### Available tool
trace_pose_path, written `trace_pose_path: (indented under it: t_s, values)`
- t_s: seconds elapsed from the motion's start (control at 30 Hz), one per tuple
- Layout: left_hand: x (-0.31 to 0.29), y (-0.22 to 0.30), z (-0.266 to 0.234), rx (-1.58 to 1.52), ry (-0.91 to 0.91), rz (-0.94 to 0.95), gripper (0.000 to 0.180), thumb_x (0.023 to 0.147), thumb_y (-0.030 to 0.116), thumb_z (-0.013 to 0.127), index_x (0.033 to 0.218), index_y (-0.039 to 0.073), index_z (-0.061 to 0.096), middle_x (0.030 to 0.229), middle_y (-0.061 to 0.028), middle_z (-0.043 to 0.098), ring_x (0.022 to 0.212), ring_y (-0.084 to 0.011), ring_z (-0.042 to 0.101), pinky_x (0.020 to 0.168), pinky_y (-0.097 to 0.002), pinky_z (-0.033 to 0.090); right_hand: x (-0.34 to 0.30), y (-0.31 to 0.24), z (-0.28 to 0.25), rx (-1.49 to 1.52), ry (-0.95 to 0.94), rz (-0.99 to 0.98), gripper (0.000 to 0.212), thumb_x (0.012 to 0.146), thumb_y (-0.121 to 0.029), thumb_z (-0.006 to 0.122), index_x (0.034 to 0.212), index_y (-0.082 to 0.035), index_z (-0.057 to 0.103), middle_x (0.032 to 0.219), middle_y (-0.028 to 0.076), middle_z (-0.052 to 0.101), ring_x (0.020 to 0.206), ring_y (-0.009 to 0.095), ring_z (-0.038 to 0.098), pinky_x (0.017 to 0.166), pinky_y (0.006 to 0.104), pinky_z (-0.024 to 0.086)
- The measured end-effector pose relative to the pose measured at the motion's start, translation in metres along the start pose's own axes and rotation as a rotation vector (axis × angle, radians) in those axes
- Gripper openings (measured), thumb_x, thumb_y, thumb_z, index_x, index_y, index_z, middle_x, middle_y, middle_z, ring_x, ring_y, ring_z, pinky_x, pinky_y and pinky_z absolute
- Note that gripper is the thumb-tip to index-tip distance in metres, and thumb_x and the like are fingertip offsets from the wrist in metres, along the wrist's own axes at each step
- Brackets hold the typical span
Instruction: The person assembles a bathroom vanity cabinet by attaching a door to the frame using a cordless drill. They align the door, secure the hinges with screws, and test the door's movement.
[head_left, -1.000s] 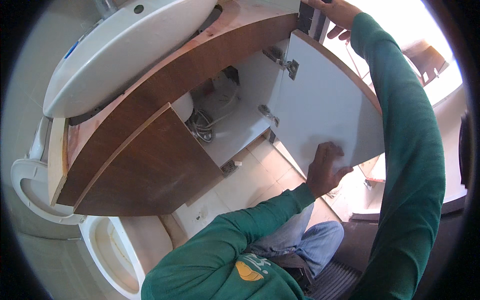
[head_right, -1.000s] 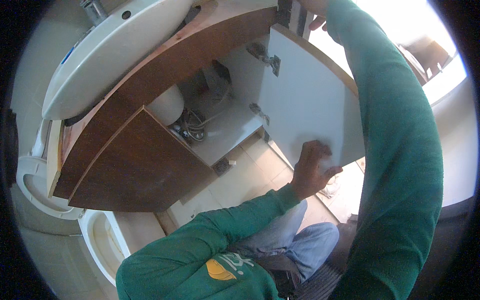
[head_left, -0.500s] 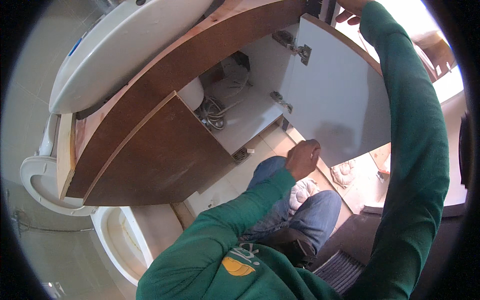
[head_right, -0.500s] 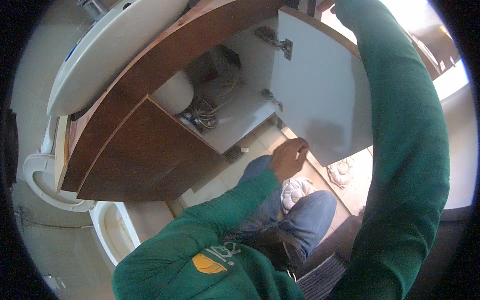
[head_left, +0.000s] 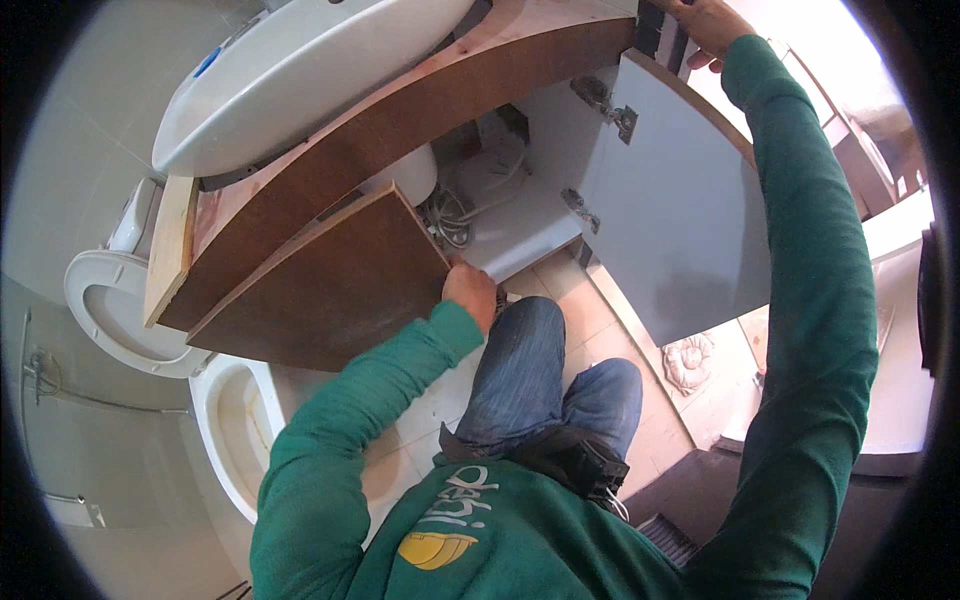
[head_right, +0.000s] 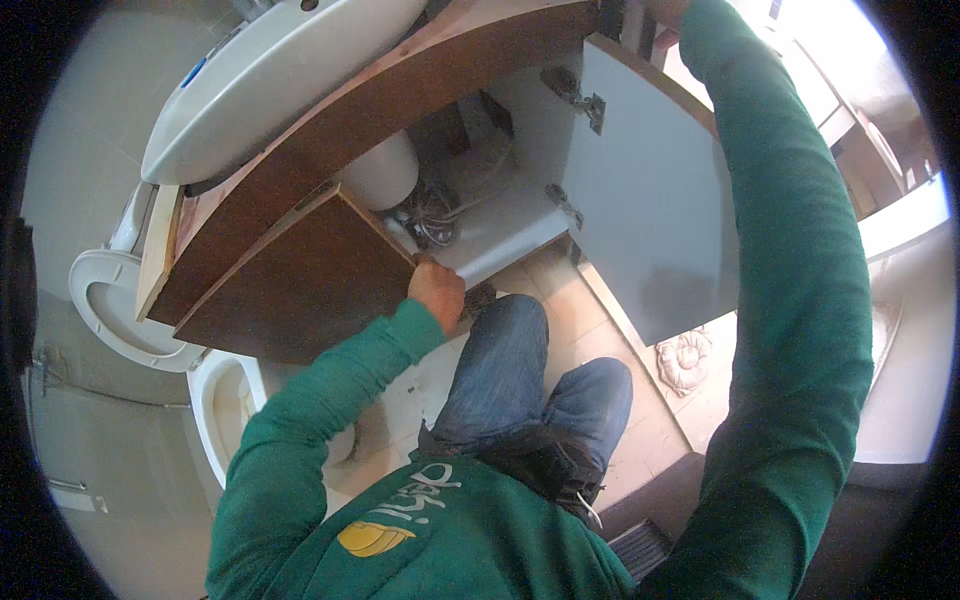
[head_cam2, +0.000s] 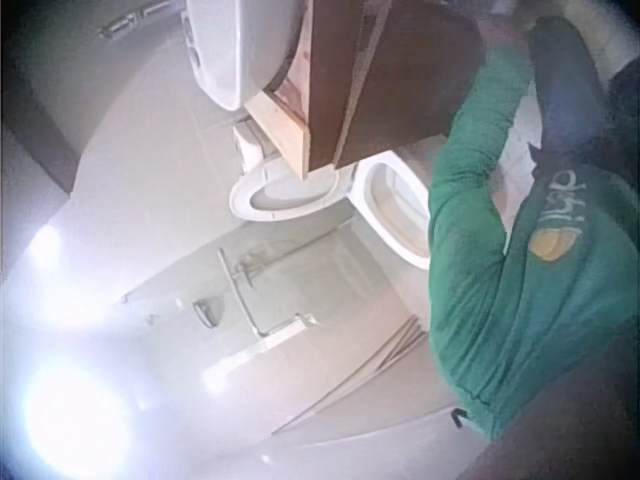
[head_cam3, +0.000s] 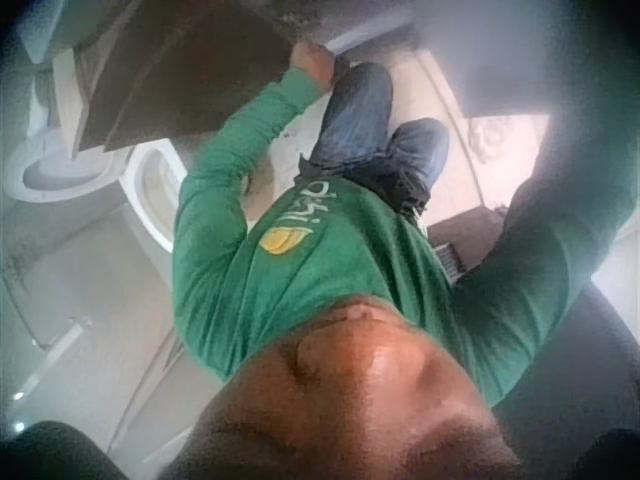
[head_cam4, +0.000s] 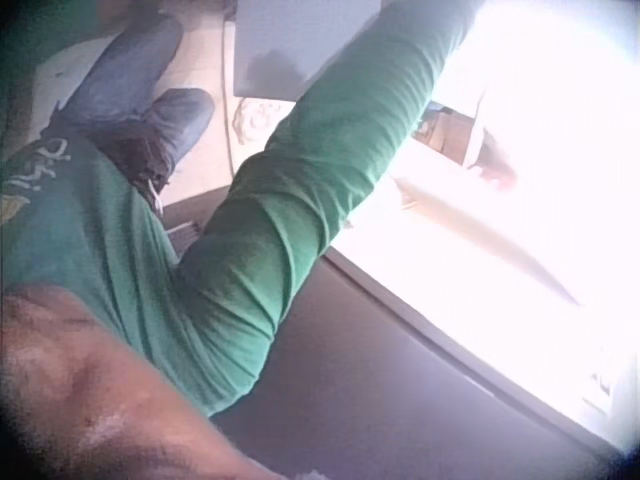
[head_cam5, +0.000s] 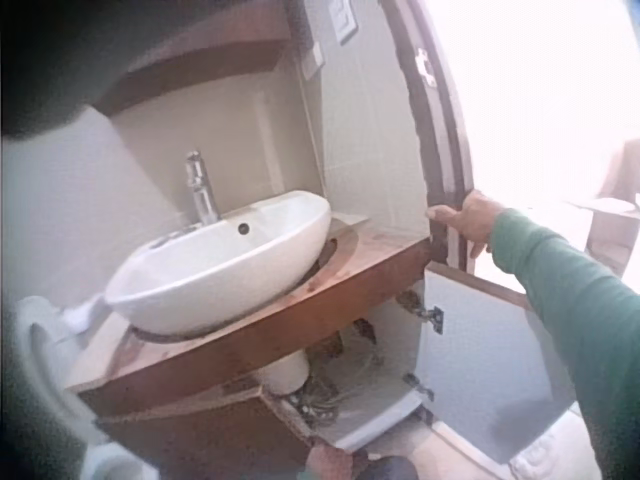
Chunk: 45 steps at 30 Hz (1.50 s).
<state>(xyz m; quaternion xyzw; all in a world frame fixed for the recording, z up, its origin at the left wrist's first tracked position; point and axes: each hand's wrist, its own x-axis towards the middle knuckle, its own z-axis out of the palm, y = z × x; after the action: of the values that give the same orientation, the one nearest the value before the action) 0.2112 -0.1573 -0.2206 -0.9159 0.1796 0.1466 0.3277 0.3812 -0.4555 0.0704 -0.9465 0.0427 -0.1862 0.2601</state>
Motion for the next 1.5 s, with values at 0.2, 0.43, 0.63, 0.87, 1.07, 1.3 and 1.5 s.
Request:
trace_pose_path:
  t_s: [0.2,0.43,0.63,0.87,1.07,1.3,1.5]
  values:
    - [-0.055,0.049,-0.031,-0.116,-0.089,0.007,0.037,0.104,0.037,0.052,0.115,0.014,0.078,0.114,-0.0078,0.077,0.113,-0.0296,0.068,0.107,-0.0536,0.035,0.005,0.002,-0.026,-0.116,-0.189,0.007,0.1,0.09,-0.071,0.062,0.121,0.024,0.058,0.113,0.035,0.069,0.083,0.034,0.078,0.072,0.0434,0.062]
    - [-0.115,0.087,-0.036,-0.364,-0.069,-0.087,0.056,0.098,0.056,0.055,0.105,0.007,0.08,0.098,-0.0159,0.075,0.102,-0.0335,0.069,0.107,-0.0537,0.034,-0.006,0.002,-0.048,0.026,-0.195,-0.117,0.097,0.084,-0.065,0.074,0.126,0.021,0.059,0.121,0.035,0.067,0.088,0.035,0.077,0.072,0.0389,0.064]
    - [-0.176,0.1,-0.042,-0.762,-0.192,-0.1,0.055,0.101,0.051,0.055,0.119,0.001,0.071,0.094,-0.0193,0.075,0.088,-0.038,0.073,0.085,-0.0526,0.053,-0.014,0.005,-0.049,0.072,-0.182,-0.173,0.082,0.081,-0.057,0.079,0.124,0.012,0.067,0.116,0.028,0.07,0.088,0.035,0.076,0.064,0.0376,0.065]
    - [-0.237,0.092,-0.033,-0.952,-0.225,-0.558,0.063,0.103,0.054,0.05,0.132,0.0,0.062,0.094,-0.0271,0.073,0.087,-0.0457,0.072,0.078,-0.0554,0.056,-0.002,0.011,-0.039,0.035,-0.119,-0.212,0.07,0.088,-0.057,0.073,0.124,0.004,0.071,0.119,0.025,0.071,0.106,0.036,0.072,0.076,0.0406,0.065]
    - [-0.292,0.099,0.024,-0.746,-0.272,-0.642,0.048,0.101,0.048,0.055,0.1,0.002,0.071,0.085,-0.024,0.072,0.082,-0.0461,0.07,0.074,-0.0584,0.053,0.01,0.016,-0.022,0.078,-0.267,-0.29,0.094,0.087,-0.07,0.068,0.137,0.009,0.059,0.13,0.028,0.066,0.117,0.04,0.068,0.103,0.0475,0.053]
    - [-0.255,0.085,0.063,-1.07,0.003,-0.745,0.015,0.094,0.014,0.062,0.089,0.001,0.069,0.078,-0.0191,0.07,0.08,-0.0392,0.07,0.072,-0.0481,0.054,0.004,0.261,-0.018,0.553,-0.352,0.035,0.094,0.088,-0.068,0.058,0.145,0.006,0.053,0.142,0.026,0.058,0.137,0.04,0.051,0.114,0.0546,0.038]
    - [-0.193,0.065,0.031,-1.293,0.378,-0.497,0.01,0.092,0.007,0.062,0.092,-0.001,0.069,0.076,-0.0161,0.07,0.07,-0.0338,0.07,0.069,-0.0417,0.055,-0.144,0.496,0.147,1.002,-0.238,0.567,0.078,0.088,-0.037,0.071,0.151,0.003,0.047,0.146,0.017,0.055,0.132,0.028,0.053,0.109,0.0433,0.043]
